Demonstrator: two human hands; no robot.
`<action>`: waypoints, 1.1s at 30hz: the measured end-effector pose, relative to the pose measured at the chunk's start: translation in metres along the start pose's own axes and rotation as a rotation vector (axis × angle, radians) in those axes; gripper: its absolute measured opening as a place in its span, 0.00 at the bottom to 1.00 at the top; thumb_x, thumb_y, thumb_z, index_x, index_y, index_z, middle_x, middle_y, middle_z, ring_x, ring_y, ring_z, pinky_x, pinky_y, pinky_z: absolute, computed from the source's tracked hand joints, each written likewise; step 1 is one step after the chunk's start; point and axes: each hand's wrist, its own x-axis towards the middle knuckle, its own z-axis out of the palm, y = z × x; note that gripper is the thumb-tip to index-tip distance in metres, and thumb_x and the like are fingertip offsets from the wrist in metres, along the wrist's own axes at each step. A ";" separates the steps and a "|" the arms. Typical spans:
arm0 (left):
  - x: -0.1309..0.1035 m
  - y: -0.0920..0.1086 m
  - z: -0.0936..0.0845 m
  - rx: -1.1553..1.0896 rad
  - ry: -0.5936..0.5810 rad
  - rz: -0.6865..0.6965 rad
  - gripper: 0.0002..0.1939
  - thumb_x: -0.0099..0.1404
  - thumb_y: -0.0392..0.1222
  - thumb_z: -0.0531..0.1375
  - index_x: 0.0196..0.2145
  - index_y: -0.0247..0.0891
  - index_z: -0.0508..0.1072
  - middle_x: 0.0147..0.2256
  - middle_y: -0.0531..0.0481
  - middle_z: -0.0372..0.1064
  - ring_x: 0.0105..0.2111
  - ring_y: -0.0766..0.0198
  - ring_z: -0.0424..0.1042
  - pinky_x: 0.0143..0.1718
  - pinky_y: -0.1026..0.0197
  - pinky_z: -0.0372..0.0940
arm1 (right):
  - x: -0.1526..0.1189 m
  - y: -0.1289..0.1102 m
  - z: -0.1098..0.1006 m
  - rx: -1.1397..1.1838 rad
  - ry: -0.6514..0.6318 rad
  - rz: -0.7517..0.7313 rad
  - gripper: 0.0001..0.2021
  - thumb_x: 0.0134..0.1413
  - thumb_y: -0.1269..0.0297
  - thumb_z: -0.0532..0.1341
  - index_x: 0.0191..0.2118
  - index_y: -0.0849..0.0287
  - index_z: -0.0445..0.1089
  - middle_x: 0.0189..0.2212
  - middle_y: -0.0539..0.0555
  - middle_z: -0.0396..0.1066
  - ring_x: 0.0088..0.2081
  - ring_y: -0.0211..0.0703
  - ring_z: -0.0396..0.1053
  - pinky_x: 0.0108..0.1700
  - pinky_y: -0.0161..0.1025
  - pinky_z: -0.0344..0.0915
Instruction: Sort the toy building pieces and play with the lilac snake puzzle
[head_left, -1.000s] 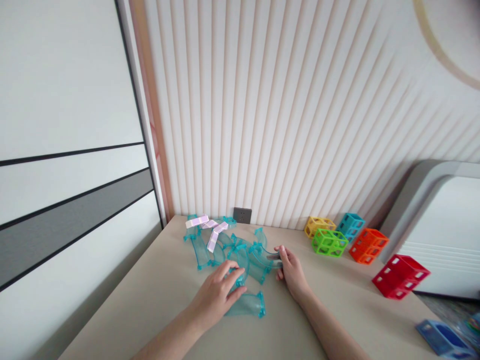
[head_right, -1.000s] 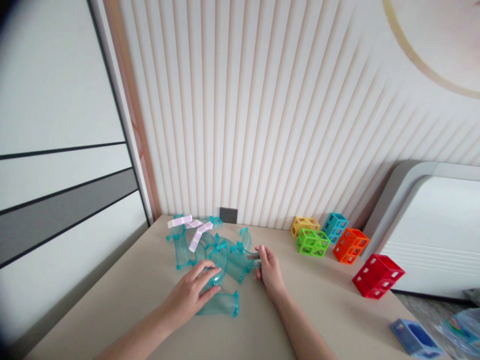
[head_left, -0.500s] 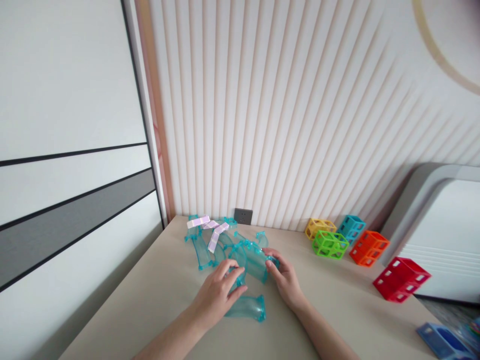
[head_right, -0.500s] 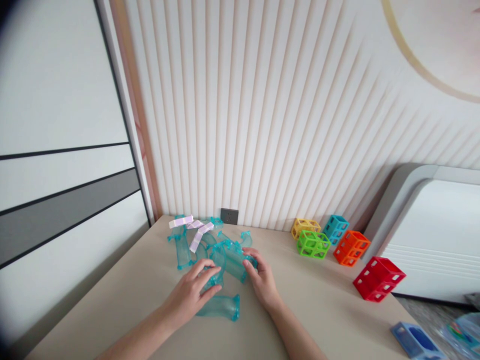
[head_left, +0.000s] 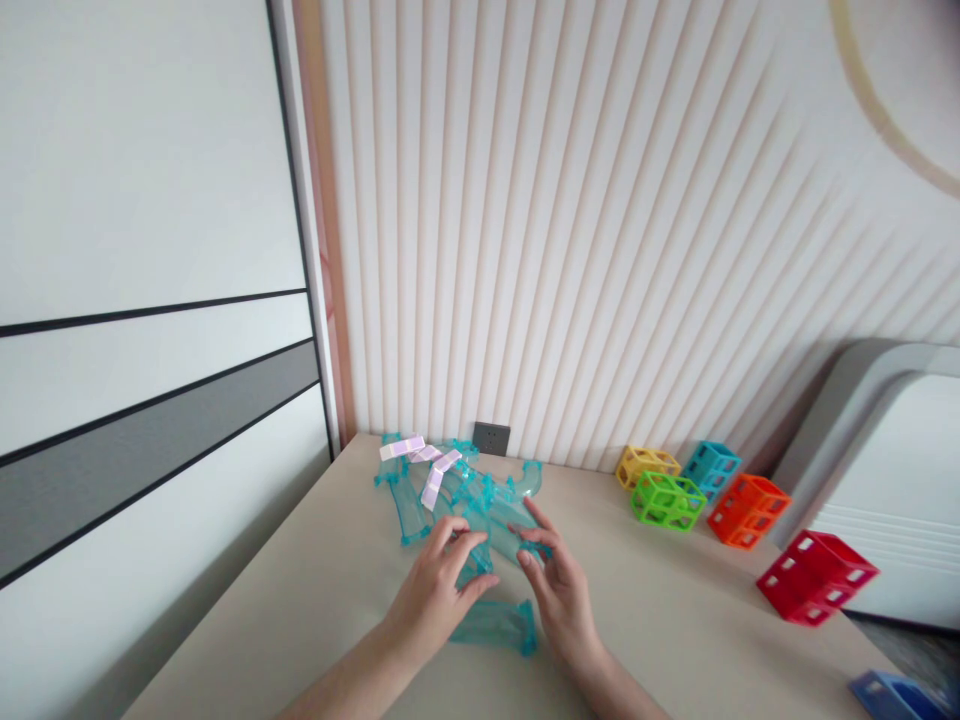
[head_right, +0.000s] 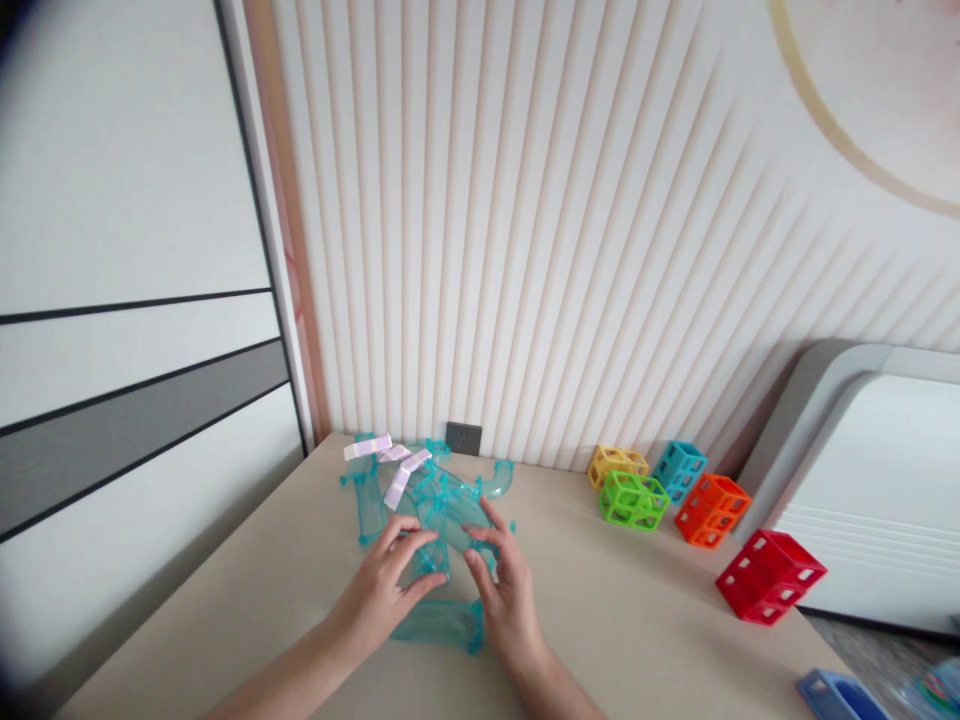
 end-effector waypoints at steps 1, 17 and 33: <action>0.000 0.001 0.000 -0.005 0.015 0.003 0.14 0.66 0.43 0.64 0.48 0.42 0.70 0.43 0.45 0.67 0.42 0.55 0.76 0.44 0.53 0.76 | -0.005 -0.004 0.006 0.053 -0.020 0.042 0.09 0.61 0.53 0.64 0.43 0.50 0.74 0.63 0.60 0.66 0.64 0.58 0.63 0.63 0.56 0.61; -0.004 0.019 0.002 -0.088 -0.150 0.124 0.21 0.72 0.31 0.52 0.60 0.42 0.63 0.52 0.40 0.67 0.53 0.56 0.73 0.53 0.55 0.73 | -0.023 -0.028 0.032 0.318 0.115 0.179 0.15 0.53 0.52 0.70 0.35 0.51 0.64 0.54 0.57 0.72 0.51 0.54 0.73 0.47 0.44 0.74; -0.004 0.018 -0.002 -0.094 -0.326 0.239 0.31 0.69 0.29 0.52 0.67 0.43 0.54 0.62 0.42 0.66 0.62 0.56 0.66 0.61 0.54 0.66 | -0.007 0.000 -0.006 0.028 0.083 0.000 0.11 0.58 0.55 0.67 0.30 0.53 0.69 0.50 0.60 0.74 0.56 0.57 0.69 0.57 0.52 0.65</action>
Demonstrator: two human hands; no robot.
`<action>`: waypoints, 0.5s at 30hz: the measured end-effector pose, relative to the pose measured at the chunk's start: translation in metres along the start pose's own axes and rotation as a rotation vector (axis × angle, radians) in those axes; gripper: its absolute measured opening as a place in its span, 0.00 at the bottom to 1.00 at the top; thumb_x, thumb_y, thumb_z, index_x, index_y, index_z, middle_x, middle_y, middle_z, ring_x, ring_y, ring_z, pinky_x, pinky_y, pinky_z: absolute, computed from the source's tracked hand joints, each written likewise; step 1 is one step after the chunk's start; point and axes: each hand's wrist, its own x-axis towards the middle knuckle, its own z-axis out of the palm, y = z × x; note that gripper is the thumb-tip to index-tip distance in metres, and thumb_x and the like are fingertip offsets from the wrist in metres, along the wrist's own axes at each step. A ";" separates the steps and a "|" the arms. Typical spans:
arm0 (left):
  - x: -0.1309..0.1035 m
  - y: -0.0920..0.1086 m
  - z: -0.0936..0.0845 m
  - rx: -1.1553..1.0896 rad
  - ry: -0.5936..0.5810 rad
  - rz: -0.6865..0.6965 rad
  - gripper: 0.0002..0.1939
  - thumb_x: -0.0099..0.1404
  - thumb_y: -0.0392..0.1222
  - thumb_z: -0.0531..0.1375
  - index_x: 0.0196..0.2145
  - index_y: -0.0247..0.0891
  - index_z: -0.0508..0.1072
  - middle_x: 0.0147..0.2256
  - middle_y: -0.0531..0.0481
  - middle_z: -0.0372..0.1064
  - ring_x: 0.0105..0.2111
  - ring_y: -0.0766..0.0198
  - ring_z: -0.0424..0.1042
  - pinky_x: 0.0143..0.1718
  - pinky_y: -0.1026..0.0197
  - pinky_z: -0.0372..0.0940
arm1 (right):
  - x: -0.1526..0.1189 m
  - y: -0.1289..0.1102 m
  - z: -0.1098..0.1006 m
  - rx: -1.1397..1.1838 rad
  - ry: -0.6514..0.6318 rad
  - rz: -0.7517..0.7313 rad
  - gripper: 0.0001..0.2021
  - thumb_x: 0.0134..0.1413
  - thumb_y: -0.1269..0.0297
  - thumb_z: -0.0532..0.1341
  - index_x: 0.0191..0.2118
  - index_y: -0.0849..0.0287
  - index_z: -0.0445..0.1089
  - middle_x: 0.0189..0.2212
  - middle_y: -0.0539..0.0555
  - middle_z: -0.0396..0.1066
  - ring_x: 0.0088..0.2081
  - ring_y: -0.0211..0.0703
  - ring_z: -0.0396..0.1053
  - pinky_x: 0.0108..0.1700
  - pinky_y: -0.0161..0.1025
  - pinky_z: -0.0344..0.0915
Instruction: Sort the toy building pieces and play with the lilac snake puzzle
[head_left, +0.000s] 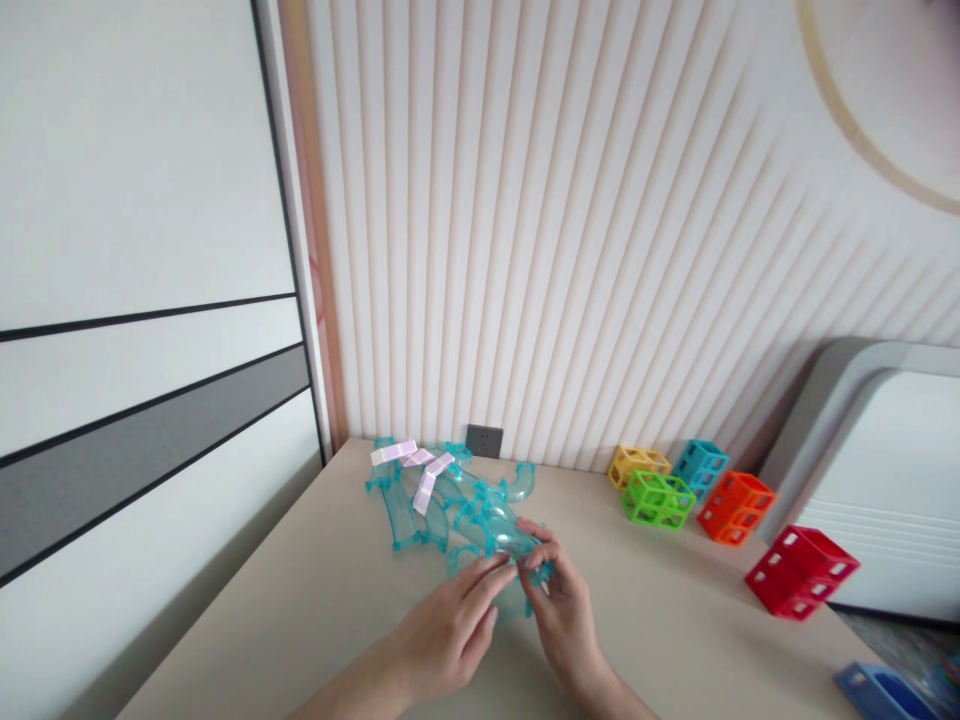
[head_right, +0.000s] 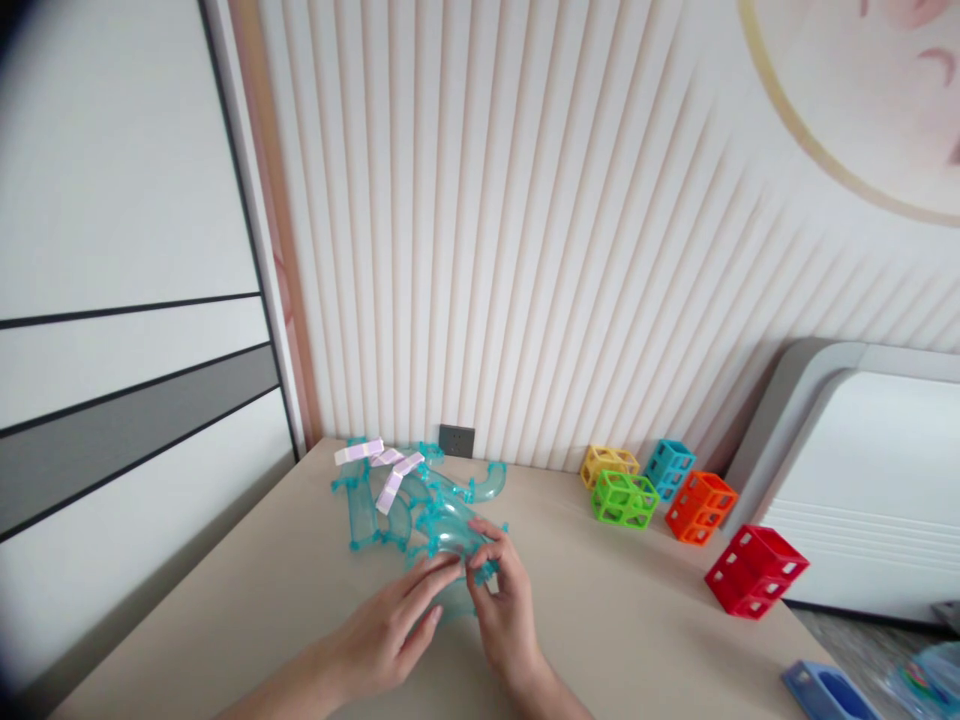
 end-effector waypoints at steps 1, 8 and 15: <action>0.000 0.000 0.000 0.012 0.006 0.003 0.30 0.69 0.29 0.52 0.67 0.42 0.55 0.62 0.42 0.65 0.62 0.57 0.66 0.61 0.54 0.66 | 0.005 0.000 -0.005 -0.026 0.011 -0.005 0.11 0.58 0.55 0.66 0.30 0.53 0.69 0.50 0.60 0.75 0.55 0.57 0.70 0.56 0.52 0.66; 0.009 0.001 -0.008 0.139 0.083 -0.079 0.18 0.71 0.35 0.53 0.57 0.41 0.68 0.59 0.40 0.67 0.57 0.55 0.70 0.57 0.51 0.69 | 0.050 0.019 -0.080 -0.368 0.061 -0.026 0.05 0.52 0.60 0.64 0.28 0.52 0.70 0.47 0.60 0.75 0.50 0.58 0.71 0.52 0.51 0.68; 0.081 -0.011 0.007 0.296 -0.134 -0.035 0.11 0.70 0.39 0.57 0.47 0.39 0.75 0.49 0.43 0.74 0.50 0.52 0.74 0.56 0.46 0.69 | 0.068 0.051 -0.125 -0.487 -0.013 -0.011 0.02 0.45 0.65 0.61 0.28 0.53 0.71 0.42 0.58 0.77 0.46 0.56 0.73 0.51 0.51 0.67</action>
